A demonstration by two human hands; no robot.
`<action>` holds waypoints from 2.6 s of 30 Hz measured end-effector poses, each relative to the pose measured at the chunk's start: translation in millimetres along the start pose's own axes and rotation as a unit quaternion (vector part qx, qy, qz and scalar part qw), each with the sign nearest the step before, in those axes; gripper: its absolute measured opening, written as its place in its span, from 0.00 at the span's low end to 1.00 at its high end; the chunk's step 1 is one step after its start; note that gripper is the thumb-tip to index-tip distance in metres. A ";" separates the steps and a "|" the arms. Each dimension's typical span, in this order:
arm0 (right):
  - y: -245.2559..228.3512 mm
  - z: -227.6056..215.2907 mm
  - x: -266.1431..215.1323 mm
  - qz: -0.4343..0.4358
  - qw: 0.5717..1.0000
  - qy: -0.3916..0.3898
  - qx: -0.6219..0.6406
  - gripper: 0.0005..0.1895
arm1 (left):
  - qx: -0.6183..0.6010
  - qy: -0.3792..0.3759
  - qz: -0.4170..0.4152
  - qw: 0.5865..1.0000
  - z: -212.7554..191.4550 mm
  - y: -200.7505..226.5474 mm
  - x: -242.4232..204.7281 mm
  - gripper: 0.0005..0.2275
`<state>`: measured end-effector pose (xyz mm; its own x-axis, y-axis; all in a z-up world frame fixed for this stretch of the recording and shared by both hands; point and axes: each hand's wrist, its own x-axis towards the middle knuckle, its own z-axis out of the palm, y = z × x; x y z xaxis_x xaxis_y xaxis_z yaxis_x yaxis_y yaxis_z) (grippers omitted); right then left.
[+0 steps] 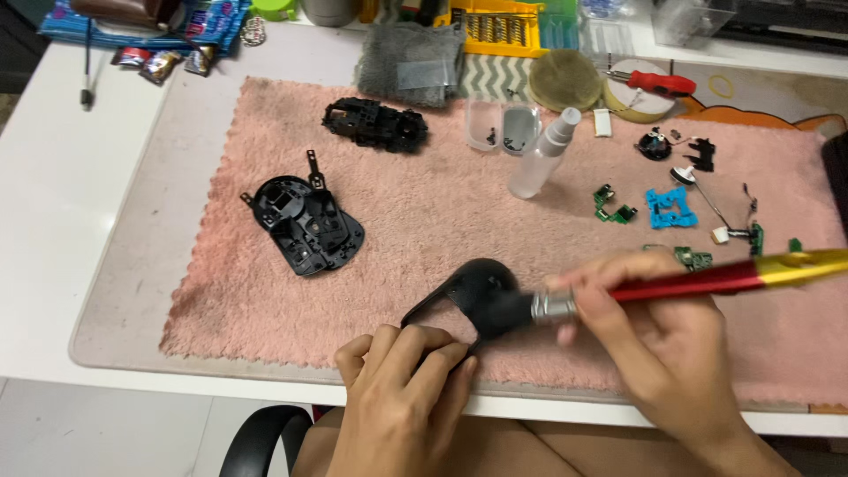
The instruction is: The person cleans a disassembled black computer mouse shell using a red-handled brush and a gray microfiber cloth. They first brush the interior and exterior surfaces, then wipe the shell with the cloth, focusing on crevices and edges.
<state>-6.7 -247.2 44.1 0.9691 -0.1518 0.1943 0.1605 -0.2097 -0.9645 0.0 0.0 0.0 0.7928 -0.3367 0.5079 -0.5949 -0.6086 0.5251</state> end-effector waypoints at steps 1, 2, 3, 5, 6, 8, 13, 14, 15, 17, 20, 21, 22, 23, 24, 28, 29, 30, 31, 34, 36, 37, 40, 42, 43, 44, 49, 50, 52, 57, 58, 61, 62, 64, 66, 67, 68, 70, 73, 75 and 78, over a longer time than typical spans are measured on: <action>5.0 -1.2 5.1 0.000 1.000 0.003 -0.002 0.03 | -0.003 -0.001 0.002 1.000 0.4 -0.3 -0.5 0.02; 9.9 -2.4 10.2 0.026 0.999 0.026 -0.024 0.03 | -0.002 0.002 0.007 1.000 0.7 -0.7 -0.9 0.03; 14.9 -3.2 16.5 0.052 0.996 0.048 -0.046 0.04 | -0.001 0.005 0.010 1.000 0.7 -1.3 -0.9 0.03; 5.6 -4.9 12.2 0.011 0.998 0.041 -0.045 0.04 | -0.001 0.004 0.009 1.000 0.1 -0.3 -0.2 0.03; 1.4 -5.8 9.9 -0.030 0.998 0.032 -0.043 0.04 | 0.000 0.003 0.006 1.000 -0.2 0.5 -0.5 0.03; 1.7 -9.2 11.7 -0.025 0.999 -0.009 -0.017 0.04 | 0.001 0.004 0.006 1.000 1.0 0.1 -1.3 0.03; 12.0 -11.4 22.8 0.018 0.998 0.013 -0.059 0.04 | 0.017 0.018 0.004 1.000 3.3 -0.4 -3.0 0.04; 5.1 -10.7 24.0 -0.009 0.996 0.024 -0.084 0.03 | 0.020 0.012 -0.001 1.000 3.0 0.0 -3.0 0.04; -1.8 -10.6 23.4 -0.032 0.993 0.038 -0.109 0.03 | 0.022 0.003 -0.005 1.000 2.7 0.7 -3.1 0.04; -18.8 -0.3 19.2 -0.054 0.993 0.019 -0.102 0.03 | 0.021 0.003 -0.006 1.000 3.3 0.4 -4.4 0.04; -34.4 14.9 18.8 -0.072 0.994 -0.019 -0.073 0.04 | 0.022 -0.001 -0.008 1.000 3.3 1.8 -5.3 0.05; -38.0 20.2 20.1 -0.069 0.995 -0.040 -0.053 0.04 | 0.024 -0.003 -0.011 1.000 3.3 2.3 -5.3 0.06; -31.7 21.2 24.4 -0.070 0.995 -0.040 -0.052 0.04 | 0.025 -0.002 -0.010 1.000 3.3 0.8 -5.7 0.06; -25.6 21.7 28.7 -0.069 0.987 -0.043 -0.139 0.05 | 0.020 -0.008 -0.007 1.000 4.1 -0.3 -6.5 0.06; -19.4 22.7 33.0 -0.067 0.971 -0.046 -0.226 0.06 | 0.015 -0.013 -0.004 1.000 4.7 -1.9 -7.5 0.06; -0.3 -5.0 46.1 -0.056 0.951 -0.025 -0.304 0.06 | -0.002 -0.004 -0.010 1.000 -0.9 0.4 -6.0 0.04; -7.6 -6.4 43.7 -0.059 0.957 -0.001 -0.285 0.05 | -0.001 -0.009 -0.009 1.000 -1.6 -0.4 -5.9 0.05; -14.8 -8.6 41.4 -0.062 0.962 0.024 -0.265 0.04 | 0.000 -0.014 -0.008 1.000 -1.8 -0.7 -5.5 0.06; -20.8 -5.7 38.5 -0.061 0.962 0.025 -0.265 0.04 | 0.000 -0.015 -0.008 1.000 -3.4 -2.8 -5.8 0.06; -29.1 -2.4 32.3 -0.053 0.990 -0.008 -0.133 0.06 | -0.013 -0.031 -0.011 0.999 -8.0 -14.9 -2.8 0.09; -20.7 -1.6 30.5 -0.070 0.989 -0.123 -0.042 0.03 | 0.049 -0.047 -0.001 0.998 -13.7 -32.1 -1.1 0.11; -12.6 -9.1 28.0 -0.071 0.989 -0.124 -0.040 0.03 | 0.051 -0.046 -0.001 0.998 -15.7 -35.5 1.4 0.11; 3.0 -26.2 23.2 -0.117 0.956 -0.156 -0.219 0.04 | 0.029 -0.063 -0.014 0.998 -23.7 -42.9 6.8 0.06; 1.1 -35.2 20.3 -0.145 0.955 -0.105 -0.238 0.03 | 0.015 -0.086 -0.019 0.996 -29.0 -42.7 12.5 0.10; -2.9 -27.8 17.7 -0.145 0.955 -0.103 -0.237 0.03 | 0.016 -0.087 -0.017 0.996 -30.7 -44.8 14.8 0.10; -7.2 -20.9 15.4 -0.147 0.970 -0.084 -0.174 0.02 | 0.019 -0.090 -0.009 0.996 -32.4 -46.5 17.4 0.10; -13.9 -7.9 6.0 -0.185 0.954 -0.136 -0.194 0.10 | 0.030 -0.101 0.018 0.994 -39.3 -55.2 28.5 0.13; -11.9 -10.6 0.5 -0.184 0.950 -0.133 -0.216 0.08 | 0.021 -0.108 0.021 0.994 -38.7 -57.9 28.9 0.12; -11.2 -14.7 -7.3 -0.184 0.944 -0.136 -0.237 0.07 | 0.013 -0.112 0.019 0.993 -36.5 -61.3 28.2 0.12; -13.5 10.3 -17.7 -0.252 0.941 -0.044 -0.219 0.06 | 0.027 -0.127 0.051 0.990 -34.2 -67.0 33.4 0.12; -8.7 9.7 -15.8 -0.254 0.941 -0.045 -0.219 0.06 | 0.028 -0.126 0.051 0.990 -34.4 -65.6 34.5 0.12; 5.1 8.3 -14.6 -0.355 0.883 -0.220 -0.215 0.07 | 0.040 -0.129 0.059 0.989 -37.5 -63.8 37.8 0.12; 9.5 6.1 -19.7 -0.377 0.873 -0.204 -0.234 0.06 | 0.037 -0.126 0.065 0.989 -38.4 -63.1 39.0 0.11; 4.2 8.1 -30.5 -0.399 0.860 -0.193 -0.251 0.06 | 0.034 -0.119 0.066 0.990 -39.0 -63.0 36.6 0.10; -16.5 16.0 -40.5 -0.289 0.920 -0.126 -0.233 0.06 | 0.033 -0.127 0.077 0.988 -37.7 -65.3 39.0 0.10; -13.7 16.0 -38.4 -0.292 0.919 -0.124 -0.234 0.06 | 0.035 -0.125 0.079 0.988 -37.1 -65.5 38.7 0.10; -11.0 16.0 -36.4 -0.312 0.914 -0.125 -0.228 0.08 | 0.036 -0.124 0.083 0.988 -36.6 -65.7 38.5 0.11; -1.3 16.8 -31.4 -0.333 0.908 -0.126 -0.220 0.11 | 0.039 -0.123 0.087 0.988 -37.3 -65.5 37.8 0.11; 14.8 13.8 -28.6 -0.405 0.854 -0.220 -0.240 0.09 | 0.043 -0.136 0.079 0.987 -38.4 -64.4 38.0 0.11; 18.3 7.2 -37.0 -0.395 0.848 -0.217 -0.279 0.08 | 0.044 -0.132 0.079 0.987 -38.2 -65.0 39.2 0.11; -11.3 3.7 -49.0 -0.264 0.934 -0.059 -0.235 0.08 | 0.028 -0.103 0.082 0.991 -46.2 -56.8 45.0 0.10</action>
<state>-55.3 -233.8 44.9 0.7965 0.1943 0.5726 0.5486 -0.6304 -0.5492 63.4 52.6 24.6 0.6997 -0.5704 0.4302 -0.7143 -0.5708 0.4049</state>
